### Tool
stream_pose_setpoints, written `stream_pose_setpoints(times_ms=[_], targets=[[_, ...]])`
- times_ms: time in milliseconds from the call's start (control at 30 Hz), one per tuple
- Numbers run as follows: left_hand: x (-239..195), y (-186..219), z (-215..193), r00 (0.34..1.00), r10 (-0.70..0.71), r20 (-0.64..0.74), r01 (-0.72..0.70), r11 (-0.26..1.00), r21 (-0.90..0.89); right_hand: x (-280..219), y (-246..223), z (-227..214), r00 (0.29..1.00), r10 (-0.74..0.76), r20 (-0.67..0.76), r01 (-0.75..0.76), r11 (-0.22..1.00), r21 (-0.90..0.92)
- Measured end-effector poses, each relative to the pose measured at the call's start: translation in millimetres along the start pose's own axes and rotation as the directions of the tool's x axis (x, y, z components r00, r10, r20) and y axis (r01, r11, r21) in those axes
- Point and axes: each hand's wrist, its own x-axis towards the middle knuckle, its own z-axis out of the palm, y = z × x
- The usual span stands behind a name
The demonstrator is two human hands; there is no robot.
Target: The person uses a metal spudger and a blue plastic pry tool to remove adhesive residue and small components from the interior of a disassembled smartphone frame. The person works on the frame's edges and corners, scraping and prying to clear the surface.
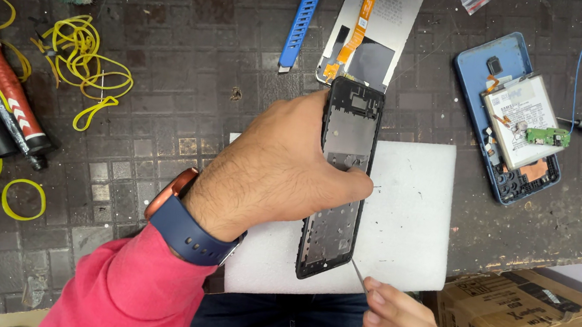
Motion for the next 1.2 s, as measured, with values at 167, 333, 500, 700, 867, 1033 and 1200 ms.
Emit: stream_pose_setpoints(times_ms=[167, 333, 500, 700, 867, 1033, 1200], targets=[[-0.2, -2.4, 1.5, 0.998, 0.035, -0.057, -0.034, 0.999, 0.021, 19.8, -7.6, 2.2, 0.969, 0.237, -0.072, -0.218, 0.953, 0.21], [0.3, -3.6, 1.3, 0.999, -0.017, -0.033, 0.018, 1.0, 0.013, 45.8, -12.0, -7.9, 0.825, 0.564, 0.028, -0.544, 0.782, 0.304], [1.9, -4.9, 1.6, 1.0, 0.018, -0.021, -0.018, 1.0, -0.011, 60.8, -7.1, -16.4, 0.757, 0.635, 0.155, -0.65, 0.706, 0.283], [3.2, -6.9, 2.5, 1.0, 0.01, -0.015, -0.011, 1.0, -0.008, 66.8, 3.9, -21.2, 0.713, 0.652, 0.259, -0.701, 0.646, 0.301], [3.3, -2.7, 1.5, 1.0, 0.015, -0.013, -0.015, 1.0, -0.003, 64.2, 6.7, -20.4, 0.732, 0.626, 0.268, -0.678, 0.636, 0.369], [2.0, -3.6, 2.1, 0.998, 0.063, -0.012, -0.063, 0.998, -0.018, 60.5, 9.3, -22.2, 0.7, 0.661, 0.27, -0.713, 0.626, 0.315], [2.8, -6.3, 3.0, 0.997, 0.082, -0.017, -0.082, 0.997, 0.008, 56.7, 10.5, -22.6, 0.758, 0.591, 0.275, -0.652, 0.683, 0.33]])
